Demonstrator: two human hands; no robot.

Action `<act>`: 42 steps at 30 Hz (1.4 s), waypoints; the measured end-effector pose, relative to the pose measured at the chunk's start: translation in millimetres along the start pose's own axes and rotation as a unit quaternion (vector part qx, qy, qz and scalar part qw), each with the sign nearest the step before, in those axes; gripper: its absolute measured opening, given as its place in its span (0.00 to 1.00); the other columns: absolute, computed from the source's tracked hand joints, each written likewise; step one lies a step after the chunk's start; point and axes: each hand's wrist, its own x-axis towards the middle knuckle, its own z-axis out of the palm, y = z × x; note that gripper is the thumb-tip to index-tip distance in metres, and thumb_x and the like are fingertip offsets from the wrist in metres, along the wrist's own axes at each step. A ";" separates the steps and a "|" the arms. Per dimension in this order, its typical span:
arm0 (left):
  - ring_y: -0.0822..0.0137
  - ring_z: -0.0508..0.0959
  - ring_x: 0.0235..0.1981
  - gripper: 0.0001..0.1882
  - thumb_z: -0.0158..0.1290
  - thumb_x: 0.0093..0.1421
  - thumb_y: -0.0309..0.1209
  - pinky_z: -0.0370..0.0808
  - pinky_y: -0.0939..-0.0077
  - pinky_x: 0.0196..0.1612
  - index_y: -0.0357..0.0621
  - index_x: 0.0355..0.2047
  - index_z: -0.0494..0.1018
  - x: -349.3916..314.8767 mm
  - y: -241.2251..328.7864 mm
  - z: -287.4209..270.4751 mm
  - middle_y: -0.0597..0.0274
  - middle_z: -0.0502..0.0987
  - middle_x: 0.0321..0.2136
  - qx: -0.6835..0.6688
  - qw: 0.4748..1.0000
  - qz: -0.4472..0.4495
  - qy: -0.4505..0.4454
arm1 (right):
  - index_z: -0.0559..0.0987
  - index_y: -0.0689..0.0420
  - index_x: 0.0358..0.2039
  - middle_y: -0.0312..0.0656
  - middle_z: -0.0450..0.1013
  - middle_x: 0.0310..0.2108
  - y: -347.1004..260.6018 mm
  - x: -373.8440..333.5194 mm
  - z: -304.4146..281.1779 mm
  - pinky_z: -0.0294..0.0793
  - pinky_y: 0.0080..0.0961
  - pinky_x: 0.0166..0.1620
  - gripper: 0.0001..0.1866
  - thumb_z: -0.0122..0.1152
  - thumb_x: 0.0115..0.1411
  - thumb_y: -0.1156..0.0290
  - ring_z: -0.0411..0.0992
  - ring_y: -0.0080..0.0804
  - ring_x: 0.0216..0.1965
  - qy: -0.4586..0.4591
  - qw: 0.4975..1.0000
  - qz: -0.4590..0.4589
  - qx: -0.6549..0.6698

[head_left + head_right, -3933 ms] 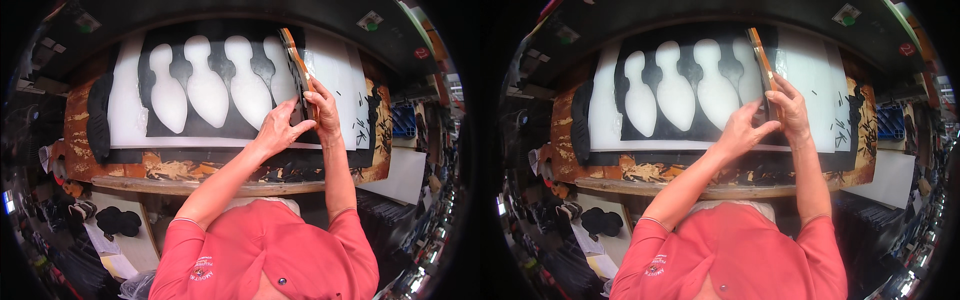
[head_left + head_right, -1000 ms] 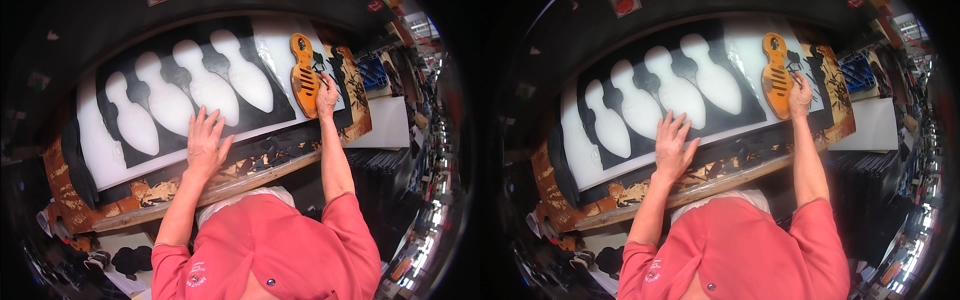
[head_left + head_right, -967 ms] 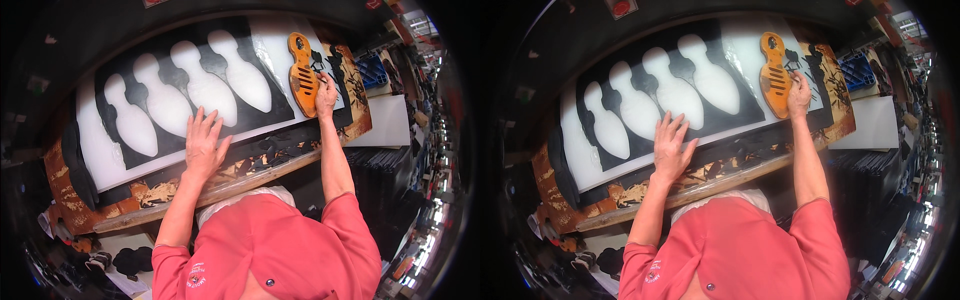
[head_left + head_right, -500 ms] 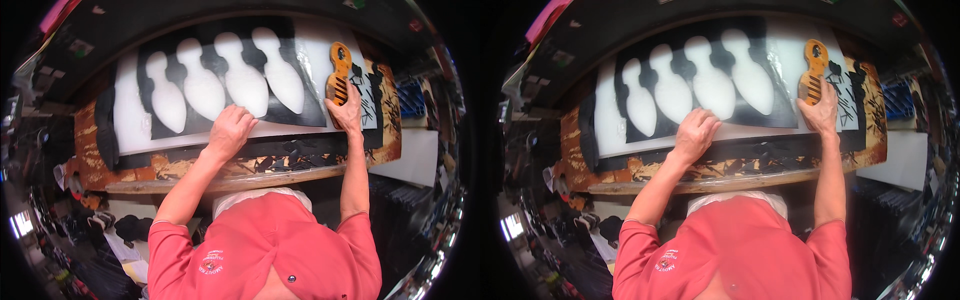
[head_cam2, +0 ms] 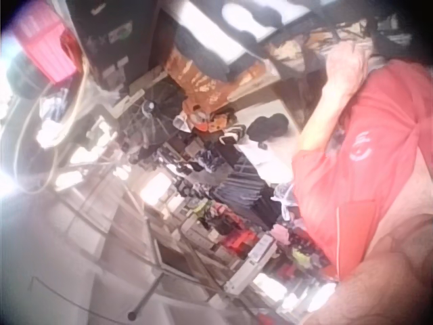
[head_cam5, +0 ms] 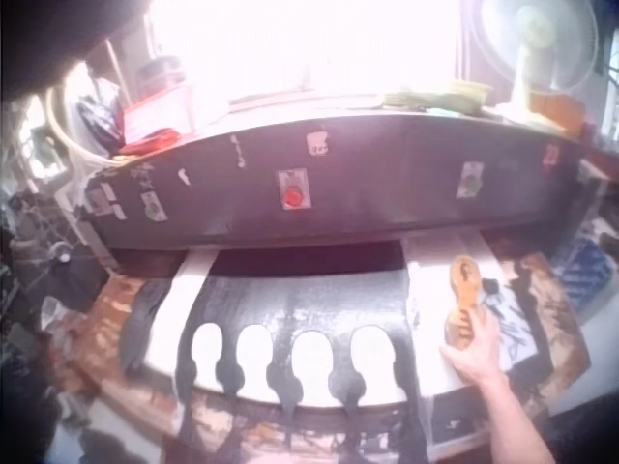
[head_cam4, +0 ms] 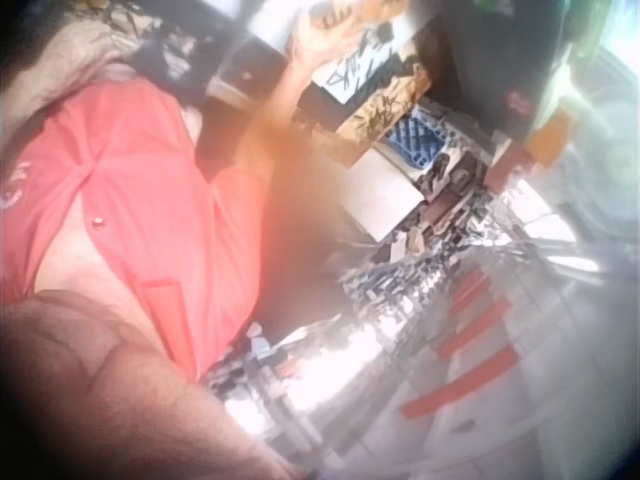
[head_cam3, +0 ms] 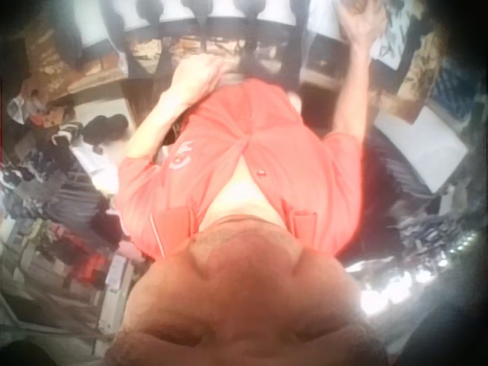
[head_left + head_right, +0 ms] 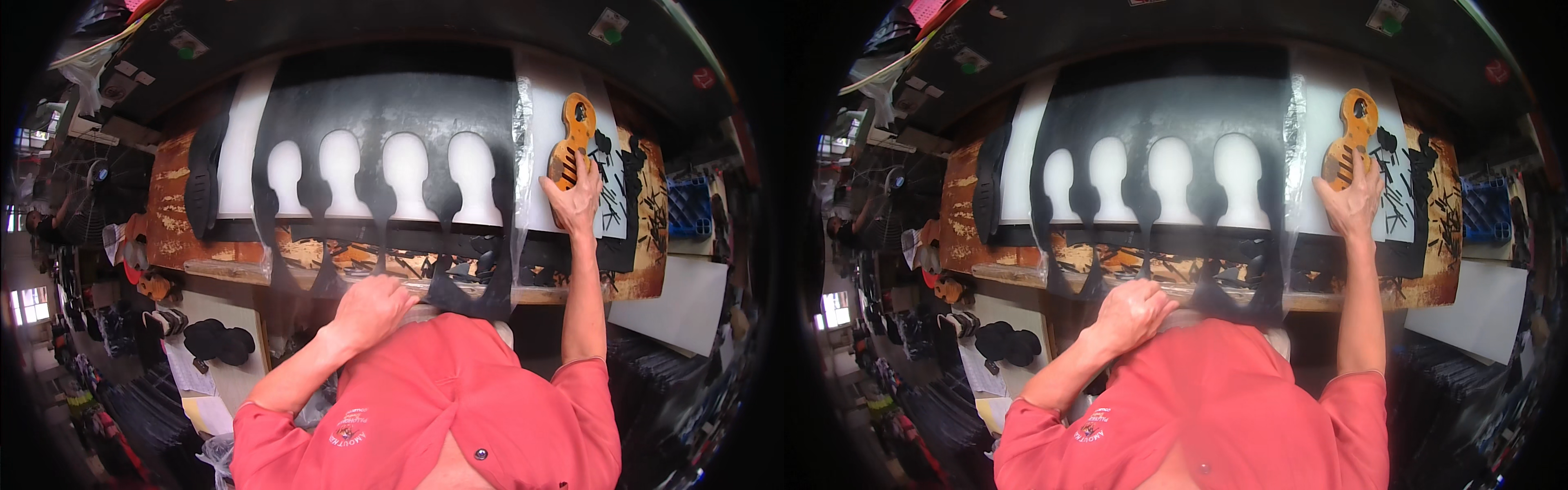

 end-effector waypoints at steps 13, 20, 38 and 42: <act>0.46 0.83 0.36 0.12 0.60 0.69 0.36 0.80 0.54 0.38 0.39 0.34 0.81 4.2 34.1 11.6 0.50 0.81 0.32 -0.096 0.971 -0.097 -0.195 | 0.66 0.72 0.72 0.50 0.77 0.57 29.5 11.5 -53.4 0.78 0.27 0.59 0.46 0.72 0.57 0.65 0.79 0.35 0.52 -0.094 0.813 0.099 0.565; 0.46 0.83 0.35 0.06 0.64 0.64 0.26 0.80 0.56 0.38 0.40 0.38 0.79 35.3 20.4 12.6 0.52 0.81 0.33 -0.160 0.985 -0.066 -0.013 | 0.63 0.72 0.72 0.64 0.70 0.64 17.8 -26.0 -78.2 0.71 0.45 0.71 0.44 0.62 0.62 0.58 0.74 0.51 0.63 -0.096 0.547 0.082 0.828; 0.30 0.55 0.77 0.40 0.65 0.64 0.40 0.54 0.34 0.76 0.37 0.72 0.64 75.8 -40.0 82.9 0.30 0.57 0.74 0.117 0.982 -0.095 0.111 | 0.61 0.67 0.75 0.58 0.70 0.63 -53.5 -27.5 -50.5 0.75 0.42 0.63 0.45 0.64 0.62 0.61 0.73 0.49 0.58 -0.205 0.537 0.078 0.814; 0.32 0.54 0.77 0.42 0.64 0.64 0.39 0.53 0.33 0.75 0.37 0.74 0.62 64.8 -20.4 88.7 0.31 0.55 0.76 0.099 0.986 -0.094 0.094 | 0.69 0.74 0.70 0.50 0.77 0.55 -70.1 -15.5 -40.4 0.79 0.26 0.57 0.44 0.75 0.55 0.72 0.78 0.34 0.53 -0.180 0.735 0.050 0.652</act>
